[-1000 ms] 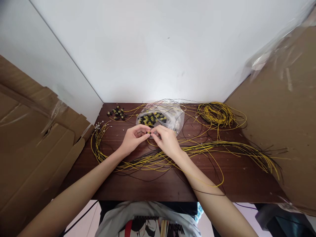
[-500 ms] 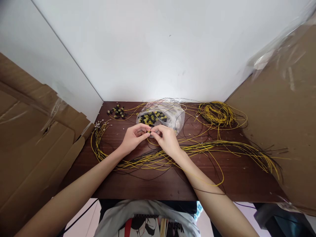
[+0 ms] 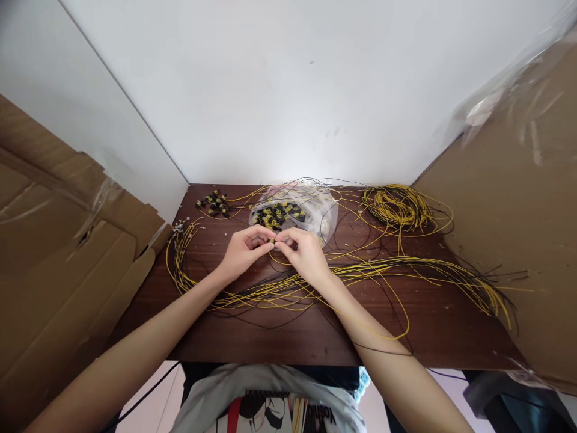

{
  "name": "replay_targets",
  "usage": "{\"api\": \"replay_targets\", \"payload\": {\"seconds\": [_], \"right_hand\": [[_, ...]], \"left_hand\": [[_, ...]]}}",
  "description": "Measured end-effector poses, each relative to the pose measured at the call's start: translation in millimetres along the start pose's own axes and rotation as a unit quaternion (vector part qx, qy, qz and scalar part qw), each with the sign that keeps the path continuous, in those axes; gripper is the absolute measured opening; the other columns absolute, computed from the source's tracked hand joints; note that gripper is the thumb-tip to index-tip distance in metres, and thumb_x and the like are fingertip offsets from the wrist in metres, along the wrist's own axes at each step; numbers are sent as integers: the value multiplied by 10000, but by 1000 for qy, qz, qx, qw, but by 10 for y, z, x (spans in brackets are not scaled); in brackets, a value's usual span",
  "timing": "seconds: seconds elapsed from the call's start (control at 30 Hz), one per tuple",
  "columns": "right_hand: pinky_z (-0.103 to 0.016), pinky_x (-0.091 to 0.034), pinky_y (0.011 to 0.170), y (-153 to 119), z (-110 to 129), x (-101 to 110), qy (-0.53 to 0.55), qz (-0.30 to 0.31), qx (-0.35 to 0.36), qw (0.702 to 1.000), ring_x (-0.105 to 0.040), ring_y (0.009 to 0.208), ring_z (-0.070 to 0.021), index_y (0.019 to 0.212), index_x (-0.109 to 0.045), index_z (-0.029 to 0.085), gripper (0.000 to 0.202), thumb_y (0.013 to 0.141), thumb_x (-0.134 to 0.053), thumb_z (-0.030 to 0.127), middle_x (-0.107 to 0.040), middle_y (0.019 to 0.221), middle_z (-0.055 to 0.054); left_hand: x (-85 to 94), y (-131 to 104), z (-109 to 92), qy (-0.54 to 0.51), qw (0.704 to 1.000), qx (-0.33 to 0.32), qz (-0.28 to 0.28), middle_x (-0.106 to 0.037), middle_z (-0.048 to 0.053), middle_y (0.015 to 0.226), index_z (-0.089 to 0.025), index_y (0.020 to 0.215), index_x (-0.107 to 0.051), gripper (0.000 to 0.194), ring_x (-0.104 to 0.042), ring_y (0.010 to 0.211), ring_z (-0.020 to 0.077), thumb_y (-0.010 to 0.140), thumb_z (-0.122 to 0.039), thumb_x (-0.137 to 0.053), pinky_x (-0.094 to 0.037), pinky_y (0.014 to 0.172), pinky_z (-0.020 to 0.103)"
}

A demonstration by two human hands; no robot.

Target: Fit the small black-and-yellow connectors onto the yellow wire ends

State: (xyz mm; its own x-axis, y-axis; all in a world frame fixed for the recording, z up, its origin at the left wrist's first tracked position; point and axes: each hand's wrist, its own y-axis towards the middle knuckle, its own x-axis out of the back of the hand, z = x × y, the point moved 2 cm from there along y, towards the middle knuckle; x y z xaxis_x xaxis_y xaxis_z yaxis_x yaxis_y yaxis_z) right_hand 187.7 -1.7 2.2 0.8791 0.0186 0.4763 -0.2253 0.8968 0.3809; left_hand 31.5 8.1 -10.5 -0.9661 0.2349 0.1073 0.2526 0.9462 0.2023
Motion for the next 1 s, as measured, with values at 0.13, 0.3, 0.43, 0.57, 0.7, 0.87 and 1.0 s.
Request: {"api": "replay_targets", "payload": {"seconds": [0.13, 0.3, 0.43, 0.57, 0.7, 0.87, 1.0], "right_hand": [[-240, -459, 572, 0, -4, 6, 1, -2, 8, 1000, -577, 608, -126, 791, -669, 166, 51, 781, -619, 171, -665, 727, -24], [-257, -464, 595, 3, 9, 21, -7, -8, 23, 1000, -580, 649, -137, 794, -668, 177, 59, 794, -614, 200, -637, 726, -24], [-255, -468, 601, 7, 17, 28, 5, -10, 18, 1000, -580, 668, -136, 788, -665, 175, 48, 788, -619, 191, -615, 727, -20], [-257, -479, 605, 1, 8, 21, 19, -12, 6, 1000, -592, 684, -138, 801, -662, 172, 49, 784, -621, 191, -622, 753, -26], [-270, -496, 619, 1, -12, 4, 33, -18, -7, 999, -606, 690, -144, 827, -654, 173, 68, 780, -624, 212, -643, 769, -28], [-282, -508, 630, 10, -30, -4, 50, -21, -19, 998, -615, 686, -148, 837, -646, 174, 78, 774, -624, 215, -660, 779, -33], [-279, -507, 633, 11, -24, 8, 56, -17, -23, 998, -619, 694, -149, 843, -647, 175, 81, 775, -616, 205, -668, 794, -37]], "left_hand": [[0, 1, 5, 1, 1000, -2, -1, -619, 38, 773, -125, 856, -658, 175, -561, 699, 122, 698, -196, -682, -467, 676, 248], [-7, -2, -7, -7, 1000, -3, -7, -651, 47, 799, -132, 849, -655, 181, -577, 687, 124, 690, -211, -690, -479, 674, 254], [-13, -4, -18, -6, 1000, 1, -10, -662, 50, 794, -130, 846, -654, 179, -584, 683, 126, 695, -219, -691, -477, 673, 256], [-18, -2, -21, -6, 1000, -3, -9, -664, 51, 808, -128, 851, -652, 175, -579, 683, 122, 701, -211, -686, -472, 676, 253], [-17, 1, -30, 0, 1000, -12, -11, -656, 44, 819, -136, 874, -653, 180, -572, 694, 119, 710, -207, -675, -460, 665, 238], [-8, 8, -42, 18, 1000, -14, -11, -615, 24, 754, -142, 875, -664, 170, -534, 660, 108, 718, -207, -665, -435, 620, 220], [-3, 14, -43, 17, 1000, -20, -10, -618, 33, 783, -143, 871, -663, 154, -537, 700, 119, 726, -194, -655, -439, 627, 222]]}}
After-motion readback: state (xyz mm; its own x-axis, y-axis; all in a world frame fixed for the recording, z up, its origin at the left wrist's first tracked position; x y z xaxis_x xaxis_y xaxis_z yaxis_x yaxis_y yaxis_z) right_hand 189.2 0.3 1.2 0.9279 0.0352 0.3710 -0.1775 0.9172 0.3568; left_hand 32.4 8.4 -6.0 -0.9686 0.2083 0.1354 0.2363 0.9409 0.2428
